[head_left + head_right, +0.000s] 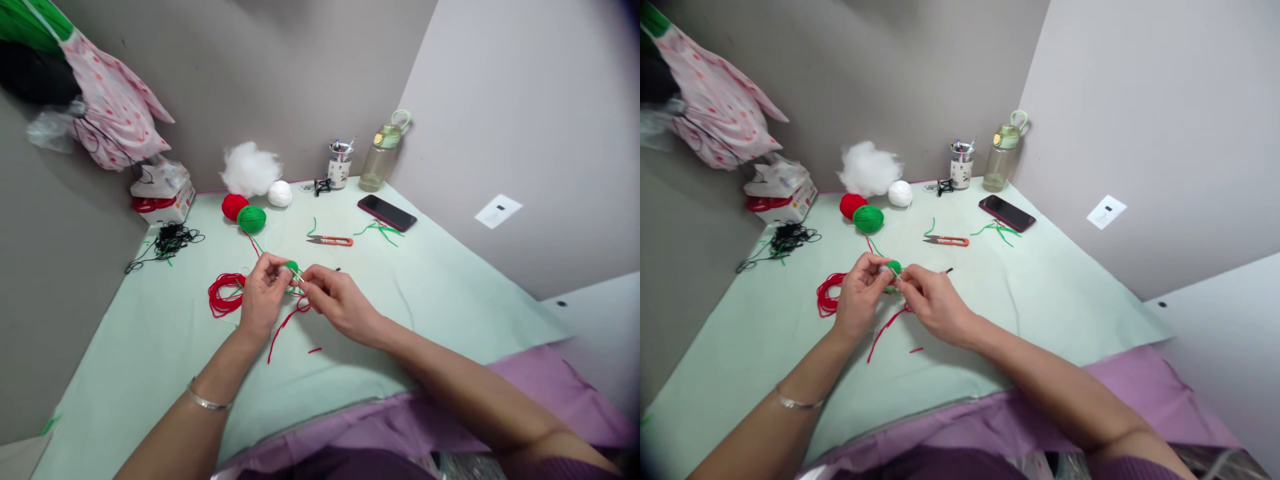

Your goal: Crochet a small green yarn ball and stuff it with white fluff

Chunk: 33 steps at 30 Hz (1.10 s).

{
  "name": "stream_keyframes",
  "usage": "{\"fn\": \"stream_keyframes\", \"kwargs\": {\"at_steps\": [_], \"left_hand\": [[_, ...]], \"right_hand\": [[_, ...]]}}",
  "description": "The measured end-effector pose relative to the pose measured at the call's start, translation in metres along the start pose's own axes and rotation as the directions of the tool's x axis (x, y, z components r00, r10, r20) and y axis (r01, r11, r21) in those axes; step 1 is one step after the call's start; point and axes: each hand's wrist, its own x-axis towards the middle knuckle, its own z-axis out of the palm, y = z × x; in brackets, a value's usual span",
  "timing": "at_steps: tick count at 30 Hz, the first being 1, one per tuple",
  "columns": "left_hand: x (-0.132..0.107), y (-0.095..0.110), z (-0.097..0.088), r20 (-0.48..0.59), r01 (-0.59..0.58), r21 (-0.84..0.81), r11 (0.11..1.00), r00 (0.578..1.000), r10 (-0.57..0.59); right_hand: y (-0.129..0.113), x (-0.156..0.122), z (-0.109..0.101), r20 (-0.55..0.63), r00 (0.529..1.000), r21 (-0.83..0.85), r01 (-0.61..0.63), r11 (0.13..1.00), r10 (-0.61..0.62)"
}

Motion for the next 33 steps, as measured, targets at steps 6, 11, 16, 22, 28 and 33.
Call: {"fn": "stream_keyframes", "kwargs": {"at_steps": [6, 11, 16, 22, 28, 33], "left_hand": [[0.000, -0.006, -0.001, -0.026, 0.004, -0.034, 0.999, 1.000, -0.005], [-0.001, -0.004, 0.000, -0.049, 0.000, -0.059, 0.998, 0.999, -0.003], [0.003, -0.001, -0.003, -0.079, 0.035, -0.067, 0.997, 0.996, -0.041], [-0.002, -0.001, 0.000, -0.045, 0.001, 0.003, 1.000, 0.999, -0.001], [-0.009, -0.009, 0.006, 0.029, -0.047, 0.112, 0.993, 0.999, 0.044], [-0.011, -0.004, 0.007, 0.067, -0.039, 0.109, 0.993, 0.997, 0.032]], "right_hand": [[0.006, 0.000, 0.003, 0.043, 0.998, -0.082, 0.051, 0.995, -0.048], [0.012, 0.013, -0.013, 0.333, 0.935, 0.452, -0.274, 0.849, 0.125], [0.008, 0.007, -0.018, 0.813, 0.583, 0.336, -0.445, 0.830, -0.017], [0.005, 0.011, -0.014, 0.233, 0.971, 0.457, -0.156, 0.875, 0.052], [0.015, 0.021, -0.011, -0.063, 0.994, 0.204, -0.073, 0.976, 0.087], [0.022, 0.021, -0.004, -0.110, 0.992, 0.095, -0.045, 0.994, 0.055]]}}
